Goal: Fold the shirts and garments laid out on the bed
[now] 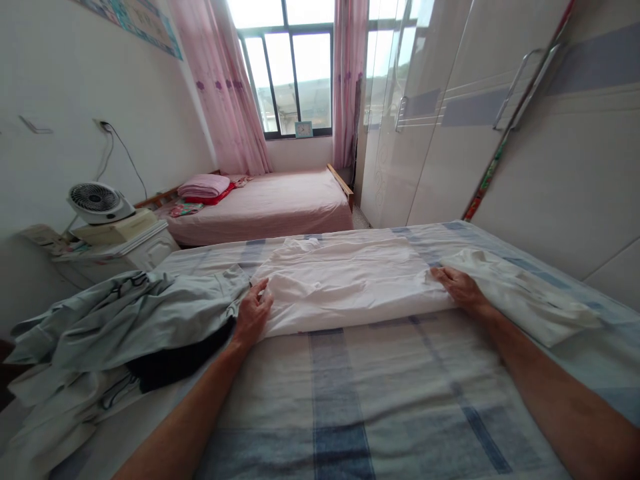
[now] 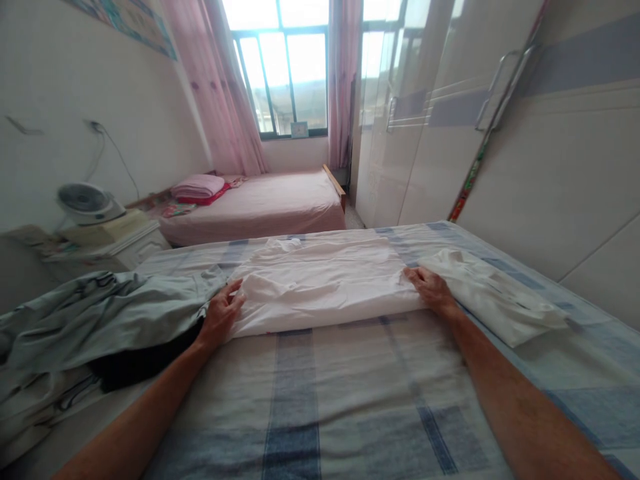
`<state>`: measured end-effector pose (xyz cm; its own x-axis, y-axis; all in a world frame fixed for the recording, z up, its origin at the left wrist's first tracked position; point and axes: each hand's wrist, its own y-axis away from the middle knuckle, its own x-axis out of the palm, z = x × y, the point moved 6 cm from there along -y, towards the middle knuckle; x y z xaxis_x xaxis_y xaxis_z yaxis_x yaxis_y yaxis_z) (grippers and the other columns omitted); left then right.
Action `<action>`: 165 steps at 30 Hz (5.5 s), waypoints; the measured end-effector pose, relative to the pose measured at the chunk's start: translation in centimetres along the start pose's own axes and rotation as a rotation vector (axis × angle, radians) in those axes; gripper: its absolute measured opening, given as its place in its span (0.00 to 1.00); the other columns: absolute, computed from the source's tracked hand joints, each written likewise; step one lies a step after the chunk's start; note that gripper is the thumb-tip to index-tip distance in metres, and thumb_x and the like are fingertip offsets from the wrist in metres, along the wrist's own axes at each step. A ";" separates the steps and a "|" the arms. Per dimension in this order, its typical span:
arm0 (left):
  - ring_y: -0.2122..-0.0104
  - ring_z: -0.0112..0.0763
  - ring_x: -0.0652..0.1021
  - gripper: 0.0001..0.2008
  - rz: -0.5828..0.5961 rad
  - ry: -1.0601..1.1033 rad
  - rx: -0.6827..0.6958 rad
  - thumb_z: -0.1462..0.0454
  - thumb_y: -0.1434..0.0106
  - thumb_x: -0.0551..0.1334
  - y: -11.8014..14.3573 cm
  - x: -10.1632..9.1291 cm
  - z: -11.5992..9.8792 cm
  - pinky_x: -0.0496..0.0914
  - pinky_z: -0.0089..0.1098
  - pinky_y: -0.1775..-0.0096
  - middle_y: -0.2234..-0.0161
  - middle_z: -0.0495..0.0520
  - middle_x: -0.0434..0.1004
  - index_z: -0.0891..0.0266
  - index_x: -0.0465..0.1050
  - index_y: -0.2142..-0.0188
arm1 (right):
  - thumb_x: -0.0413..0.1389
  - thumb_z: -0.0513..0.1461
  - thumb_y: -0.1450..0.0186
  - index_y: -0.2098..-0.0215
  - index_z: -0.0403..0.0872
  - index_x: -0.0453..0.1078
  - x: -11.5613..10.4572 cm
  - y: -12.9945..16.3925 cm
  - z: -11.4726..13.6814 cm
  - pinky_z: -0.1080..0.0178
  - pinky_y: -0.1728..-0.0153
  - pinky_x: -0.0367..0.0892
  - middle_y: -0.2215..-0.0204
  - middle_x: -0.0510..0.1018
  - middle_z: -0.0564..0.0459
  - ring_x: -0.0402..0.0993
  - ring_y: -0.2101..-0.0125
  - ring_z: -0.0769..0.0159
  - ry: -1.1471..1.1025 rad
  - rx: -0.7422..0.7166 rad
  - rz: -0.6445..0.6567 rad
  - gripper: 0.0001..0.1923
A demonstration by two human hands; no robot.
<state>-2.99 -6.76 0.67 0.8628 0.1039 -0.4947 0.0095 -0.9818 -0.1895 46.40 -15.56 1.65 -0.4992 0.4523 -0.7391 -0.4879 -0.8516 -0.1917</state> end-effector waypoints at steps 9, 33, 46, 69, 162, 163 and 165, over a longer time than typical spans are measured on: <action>0.59 0.40 0.77 0.31 0.194 0.200 -0.097 0.49 0.48 0.64 -2.4 -0.2 -1.8 0.70 0.33 0.59 0.59 0.58 0.80 0.65 0.74 0.50 | 0.50 0.53 0.44 0.69 0.48 0.69 0.0 -0.1 -0.5 0.62 0.68 0.64 0.72 0.76 0.51 0.70 0.71 0.63 -0.065 -0.056 -0.079 0.18; 0.40 0.40 0.63 0.19 0.128 -0.695 0.706 0.61 0.35 0.50 -1.2 3.4 -5.2 0.60 0.41 0.41 0.38 0.55 0.62 0.58 0.71 0.48 | 0.53 0.45 0.45 0.66 0.45 0.72 0.5 -0.2 -0.5 0.64 0.65 0.66 0.69 0.79 0.52 0.73 0.69 0.66 -0.171 -0.072 -0.090 0.14; 0.38 0.45 0.60 0.22 0.213 -0.808 0.689 0.56 0.32 0.47 0.3 3.0 -3.6 0.58 0.46 0.41 0.39 0.59 0.62 0.60 0.69 0.45 | 0.53 0.51 0.44 0.73 0.47 0.73 -4.5 2.4 -1.6 0.65 0.71 0.62 0.73 0.78 0.51 0.73 0.71 0.63 0.243 0.007 0.077 0.17; 0.36 0.45 0.56 0.27 0.311 -0.784 0.429 0.52 0.31 0.45 3.8 2.7 -1.5 0.53 0.47 0.39 0.37 0.61 0.57 0.61 0.60 0.39 | 0.42 0.46 0.33 0.41 0.47 0.61 10.8 6.0 15.1 0.51 0.42 0.53 0.39 0.63 0.45 0.53 0.38 0.56 0.290 -0.674 0.174 0.25; 0.58 0.36 0.75 0.06 0.458 0.419 0.206 0.68 0.53 0.59 -3.4 -0.5 -1.1 0.65 0.33 0.54 0.62 0.55 0.79 0.65 0.76 0.78 | 0.49 0.51 0.36 0.64 0.49 0.71 14.5 6.3 24.1 0.60 0.58 0.61 0.63 0.76 0.54 0.69 0.61 0.63 -0.039 -0.615 0.762 0.16; 0.58 0.36 0.75 0.07 0.476 0.405 0.209 0.67 0.51 0.59 -3.3 -0.6 -1.2 0.65 0.32 0.55 0.61 0.55 0.79 0.65 0.76 0.77 | 0.49 0.52 0.36 0.65 0.48 0.71 14.5 6.6 24.4 0.61 0.59 0.60 0.64 0.77 0.53 0.69 0.62 0.63 -0.003 -0.638 0.706 0.17; 0.58 0.35 0.76 0.12 0.486 0.379 0.181 0.62 0.45 0.56 -3.3 -0.7 -1.2 0.67 0.30 0.59 0.61 0.55 0.79 0.64 0.77 0.73 | 0.51 0.51 0.37 0.70 0.48 0.69 14.8 7.2 25.0 0.61 0.61 0.59 0.68 0.76 0.53 0.68 0.64 0.63 0.079 -0.699 0.604 0.16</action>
<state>-3.03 -3.83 2.67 0.8665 -0.4418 -0.2324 -0.4841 -0.8573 -0.1754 17.59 -8.36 5.49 -0.4656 -0.1177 -0.8772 0.3945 -0.9148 -0.0867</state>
